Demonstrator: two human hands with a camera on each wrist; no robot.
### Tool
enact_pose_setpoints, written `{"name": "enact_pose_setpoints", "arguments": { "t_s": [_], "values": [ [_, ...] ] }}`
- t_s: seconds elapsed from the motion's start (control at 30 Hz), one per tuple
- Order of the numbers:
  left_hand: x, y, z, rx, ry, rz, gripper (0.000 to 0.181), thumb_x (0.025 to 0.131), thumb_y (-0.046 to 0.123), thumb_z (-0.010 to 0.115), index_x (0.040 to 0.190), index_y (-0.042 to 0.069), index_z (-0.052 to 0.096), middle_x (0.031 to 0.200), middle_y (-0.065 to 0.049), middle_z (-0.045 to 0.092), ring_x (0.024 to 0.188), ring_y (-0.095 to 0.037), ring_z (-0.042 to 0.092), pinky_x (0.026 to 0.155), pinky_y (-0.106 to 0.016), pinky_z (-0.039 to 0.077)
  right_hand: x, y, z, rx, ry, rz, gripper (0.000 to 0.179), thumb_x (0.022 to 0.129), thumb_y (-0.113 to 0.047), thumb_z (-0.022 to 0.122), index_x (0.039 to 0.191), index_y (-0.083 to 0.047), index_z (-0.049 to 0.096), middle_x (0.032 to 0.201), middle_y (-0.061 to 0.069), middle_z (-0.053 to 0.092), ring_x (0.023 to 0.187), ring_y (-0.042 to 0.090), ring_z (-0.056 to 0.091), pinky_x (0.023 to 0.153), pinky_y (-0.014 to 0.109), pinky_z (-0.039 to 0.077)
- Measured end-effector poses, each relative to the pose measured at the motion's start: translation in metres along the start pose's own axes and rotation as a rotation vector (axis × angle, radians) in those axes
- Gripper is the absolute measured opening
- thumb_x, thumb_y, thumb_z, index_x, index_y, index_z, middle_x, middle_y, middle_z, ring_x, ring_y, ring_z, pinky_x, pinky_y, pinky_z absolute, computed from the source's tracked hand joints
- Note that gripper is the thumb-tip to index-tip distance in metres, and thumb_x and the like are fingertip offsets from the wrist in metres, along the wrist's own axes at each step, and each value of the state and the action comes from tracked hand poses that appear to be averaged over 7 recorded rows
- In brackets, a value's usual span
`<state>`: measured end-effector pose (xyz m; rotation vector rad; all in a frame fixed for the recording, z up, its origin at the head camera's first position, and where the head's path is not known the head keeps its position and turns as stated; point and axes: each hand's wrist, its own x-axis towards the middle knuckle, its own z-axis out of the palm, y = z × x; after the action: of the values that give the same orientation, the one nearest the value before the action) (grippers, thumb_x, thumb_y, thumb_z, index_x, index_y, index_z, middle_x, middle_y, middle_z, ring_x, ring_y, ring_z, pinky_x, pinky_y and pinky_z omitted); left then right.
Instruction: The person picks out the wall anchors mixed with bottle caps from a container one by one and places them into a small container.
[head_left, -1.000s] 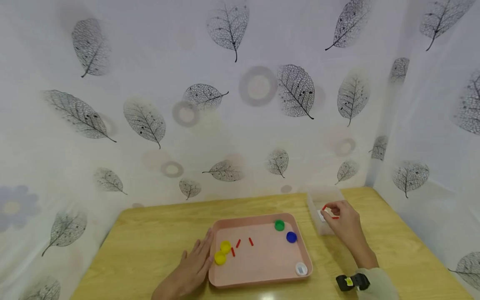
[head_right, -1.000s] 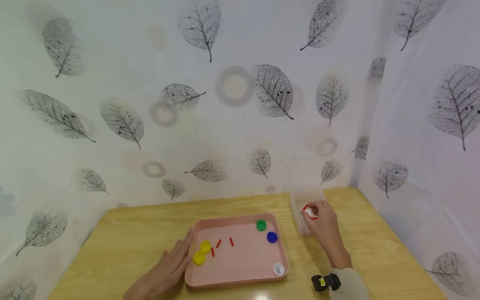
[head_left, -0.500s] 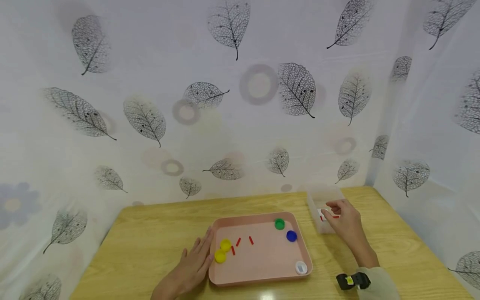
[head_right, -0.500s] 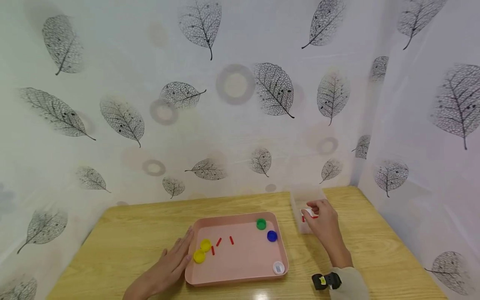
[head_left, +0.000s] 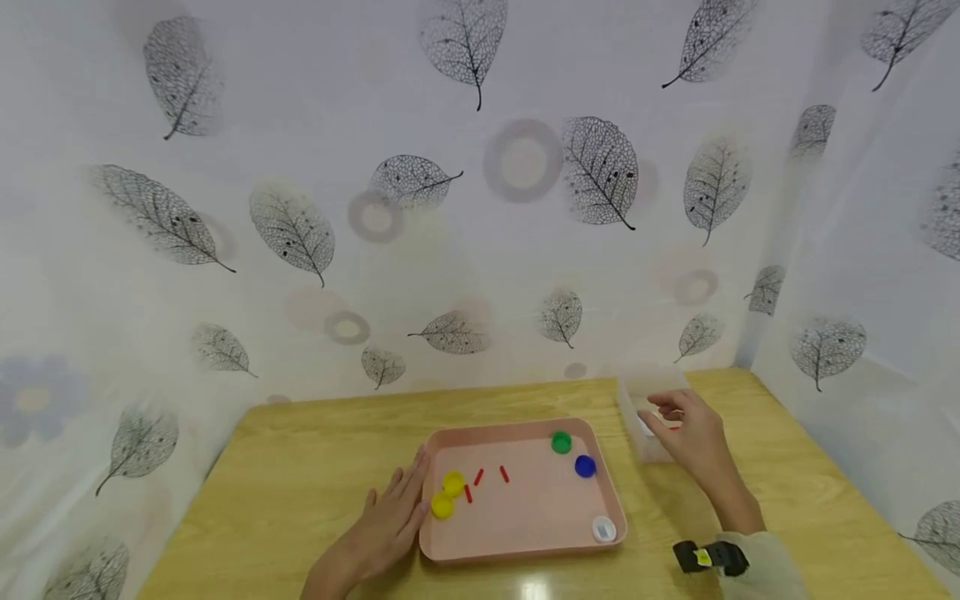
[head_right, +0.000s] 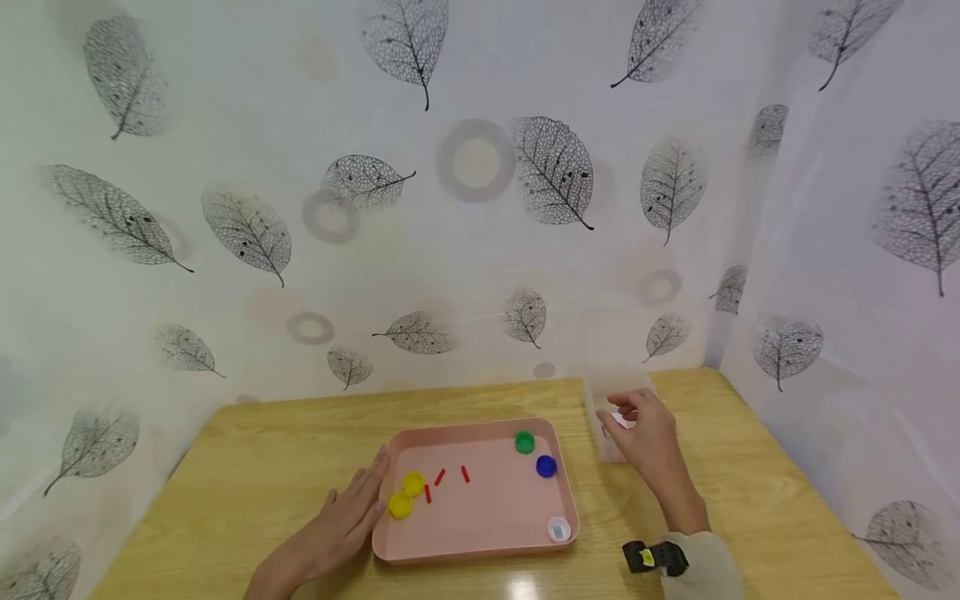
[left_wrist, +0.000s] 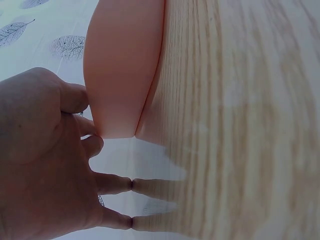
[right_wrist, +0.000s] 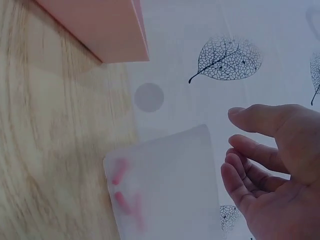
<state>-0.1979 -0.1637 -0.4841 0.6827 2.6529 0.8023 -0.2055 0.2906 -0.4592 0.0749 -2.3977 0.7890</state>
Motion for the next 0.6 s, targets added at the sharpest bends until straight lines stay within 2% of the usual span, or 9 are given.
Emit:
{"name": "enact_pose_setpoints", "arguments": {
  "t_s": [0.33, 0.5, 0.6],
  "values": [
    [-0.003, 0.003, -0.003, -0.009, 0.016, 0.020, 0.061, 0.114, 0.034, 0.034, 0.166, 0.012, 0.011, 0.172, -0.006, 0.007, 0.151, -0.052, 0.017, 0.105, -0.085, 0.007, 0.003, -0.031, 0.006, 0.073, -0.029, -0.026, 0.021, 0.083, -0.002, 0.084, 0.101, 0.001, 0.073, 0.094, 0.011, 0.066, 0.080, 0.027, 0.066, 0.071, 0.043, 0.060],
    [-0.003, 0.003, -0.002, -0.004, 0.015, 0.019, 0.061, 0.114, 0.034, 0.034, 0.166, 0.013, 0.010, 0.172, -0.006, 0.006, 0.151, -0.051, 0.017, 0.105, -0.085, 0.007, -0.001, -0.043, 0.011, 0.090, -0.064, -0.036, 0.021, 0.083, 0.000, 0.083, 0.101, 0.001, 0.072, 0.096, 0.012, 0.066, 0.083, 0.026, 0.065, 0.073, 0.045, 0.060],
    [-0.003, 0.004, -0.002, -0.005, 0.017, 0.027, 0.061, 0.113, 0.033, 0.034, 0.166, 0.012, 0.011, 0.172, -0.007, 0.007, 0.150, -0.052, 0.018, 0.105, -0.085, 0.008, -0.006, -0.050, 0.016, 0.106, -0.094, -0.033, 0.019, 0.084, 0.000, 0.083, 0.100, -0.001, 0.072, 0.096, 0.011, 0.065, 0.083, 0.024, 0.064, 0.073, 0.042, 0.060]
  ]
}}
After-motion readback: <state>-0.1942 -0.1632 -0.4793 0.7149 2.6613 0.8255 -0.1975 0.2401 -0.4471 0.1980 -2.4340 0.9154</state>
